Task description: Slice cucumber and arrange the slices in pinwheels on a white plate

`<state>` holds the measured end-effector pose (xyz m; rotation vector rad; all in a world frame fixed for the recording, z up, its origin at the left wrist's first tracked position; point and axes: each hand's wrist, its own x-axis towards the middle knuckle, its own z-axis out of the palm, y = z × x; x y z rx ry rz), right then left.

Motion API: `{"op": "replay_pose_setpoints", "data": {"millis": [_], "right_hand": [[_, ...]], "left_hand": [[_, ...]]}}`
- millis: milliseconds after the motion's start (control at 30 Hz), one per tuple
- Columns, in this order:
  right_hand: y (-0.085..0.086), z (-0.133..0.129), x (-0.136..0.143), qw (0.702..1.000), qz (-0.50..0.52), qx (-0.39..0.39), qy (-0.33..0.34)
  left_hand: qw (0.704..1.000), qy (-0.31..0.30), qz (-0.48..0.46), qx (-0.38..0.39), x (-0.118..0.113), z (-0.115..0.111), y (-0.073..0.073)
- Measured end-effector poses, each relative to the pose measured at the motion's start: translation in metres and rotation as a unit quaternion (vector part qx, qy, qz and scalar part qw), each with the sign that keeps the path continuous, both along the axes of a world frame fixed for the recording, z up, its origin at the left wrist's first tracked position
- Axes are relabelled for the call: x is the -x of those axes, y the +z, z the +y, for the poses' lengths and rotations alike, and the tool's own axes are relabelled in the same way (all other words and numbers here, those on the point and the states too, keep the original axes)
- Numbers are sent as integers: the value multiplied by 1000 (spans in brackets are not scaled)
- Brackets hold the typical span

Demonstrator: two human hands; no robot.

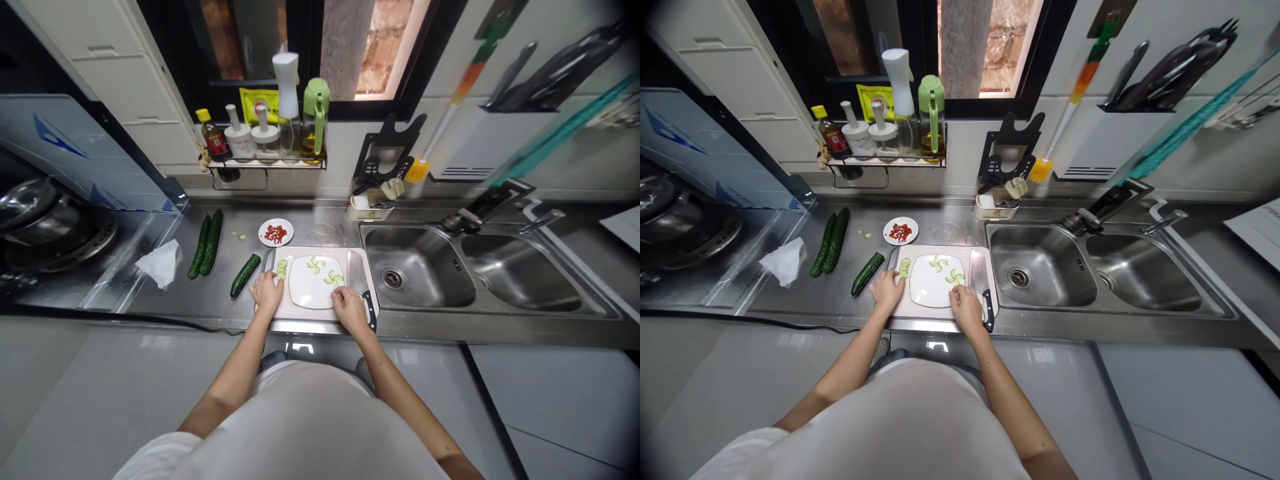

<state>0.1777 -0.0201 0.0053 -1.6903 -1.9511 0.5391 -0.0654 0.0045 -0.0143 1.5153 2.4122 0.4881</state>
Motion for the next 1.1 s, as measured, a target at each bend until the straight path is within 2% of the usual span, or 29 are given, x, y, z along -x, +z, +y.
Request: {"op": "replay_pose_setpoints", "data": {"millis": [333, 500, 600, 700, 800, 900, 1100], "right_hand": [[3, 0, 2, 1000, 4, 2, 3], [3, -1, 3, 1000, 11, 10, 5], [5, 0, 3, 1000, 20, 13, 4], [10, 4, 6, 999, 38, 3, 8], [20, 13, 12, 998, 61, -18, 27], [34, 23, 21, 994, 84, -37, 53], [54, 35, 34, 985, 103, -47, 128]], "left_hand": [[998, 1, -52, -33, -2, 8, -4], [988, 22, -133, -69, 2, 9, -4], [965, 27, -238, -106, 4, 12, -3], [922, 15, -362, -134, 2, 16, 3], [889, -26, -437, -135, -5, 18, 16], [872, -96, -461, -135, -14, 15, 32], [878, -219, -410, -113, -28, 4, 59]]}}
